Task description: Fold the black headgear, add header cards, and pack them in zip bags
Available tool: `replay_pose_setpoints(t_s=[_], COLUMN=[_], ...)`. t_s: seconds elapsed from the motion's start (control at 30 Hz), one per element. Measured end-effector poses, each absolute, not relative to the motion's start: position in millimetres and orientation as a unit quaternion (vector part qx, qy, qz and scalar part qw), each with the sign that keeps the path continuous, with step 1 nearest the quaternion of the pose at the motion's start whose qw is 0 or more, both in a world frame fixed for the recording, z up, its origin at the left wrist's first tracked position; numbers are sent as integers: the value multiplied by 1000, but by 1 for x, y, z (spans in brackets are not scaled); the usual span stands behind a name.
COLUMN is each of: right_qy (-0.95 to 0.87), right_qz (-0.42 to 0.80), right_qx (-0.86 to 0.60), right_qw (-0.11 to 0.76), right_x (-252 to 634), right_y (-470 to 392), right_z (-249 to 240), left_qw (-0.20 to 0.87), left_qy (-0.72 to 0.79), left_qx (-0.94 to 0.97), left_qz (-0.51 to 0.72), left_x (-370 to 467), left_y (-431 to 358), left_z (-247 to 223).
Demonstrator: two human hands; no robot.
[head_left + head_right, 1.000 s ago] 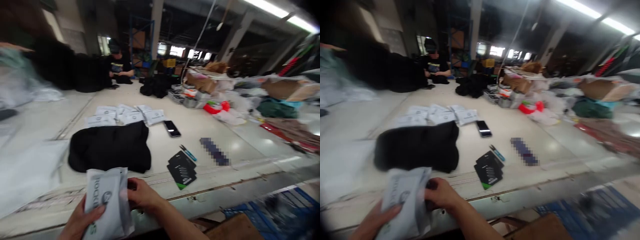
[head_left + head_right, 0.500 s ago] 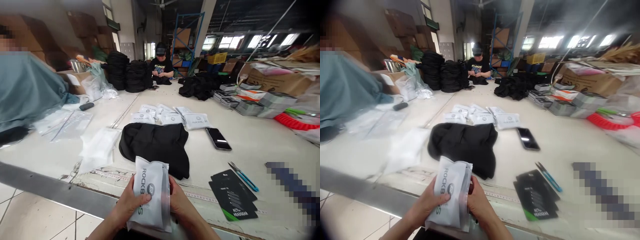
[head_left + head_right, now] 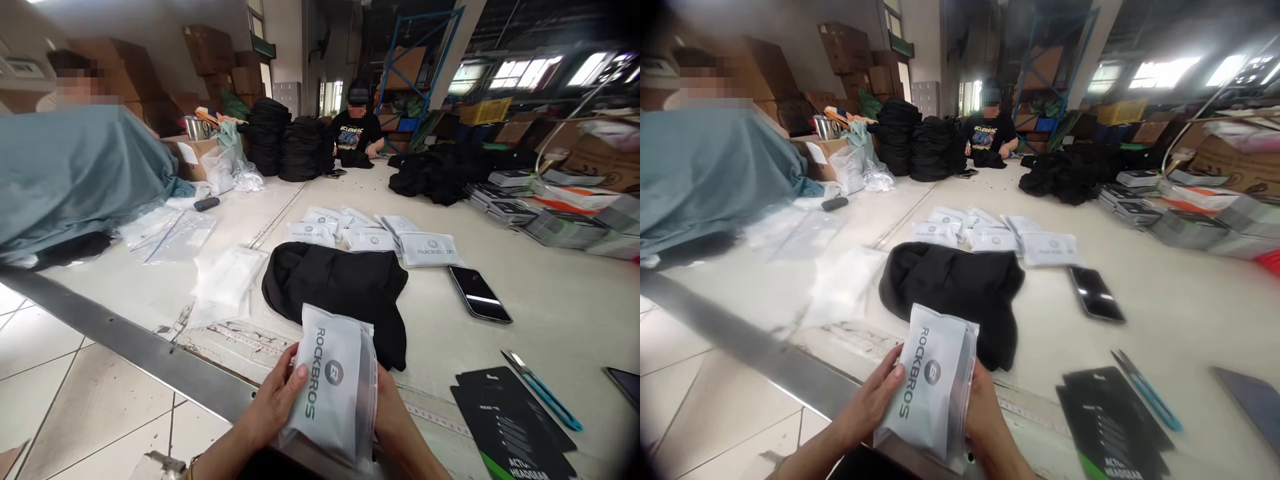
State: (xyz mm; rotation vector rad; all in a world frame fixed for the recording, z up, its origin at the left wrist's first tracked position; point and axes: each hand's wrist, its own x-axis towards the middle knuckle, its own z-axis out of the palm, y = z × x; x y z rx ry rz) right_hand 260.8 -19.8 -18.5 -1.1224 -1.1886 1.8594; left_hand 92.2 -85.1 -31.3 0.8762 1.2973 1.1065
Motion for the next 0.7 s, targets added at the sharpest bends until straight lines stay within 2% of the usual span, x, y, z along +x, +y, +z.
replay_pose_setpoints(t_s=[0.17,0.37,0.47,0.53,0.7], right_qy=[-455,-483,-502,-492,-454], right_qz=[704,744,731,710,690], right_qx=[-443,-389,-413,-456,-513], right_qw=[318,247,206,214,233], right_x=[265,285,302,311,316], right_y=[-6,0,3,6,9], right_z=[-5,-1,-9,-16,-36], left_qw=[521,457,290,164,69], left_qy=[622,698,785,838,887], left_qx=[384,366,374,352,353], left_qz=[441,413,400,382,289], left_x=[90,56,9,-31,-114], left_y=[-84,-77,-60,-46,-12], left_z=[-29,-10,-1,3,-7])
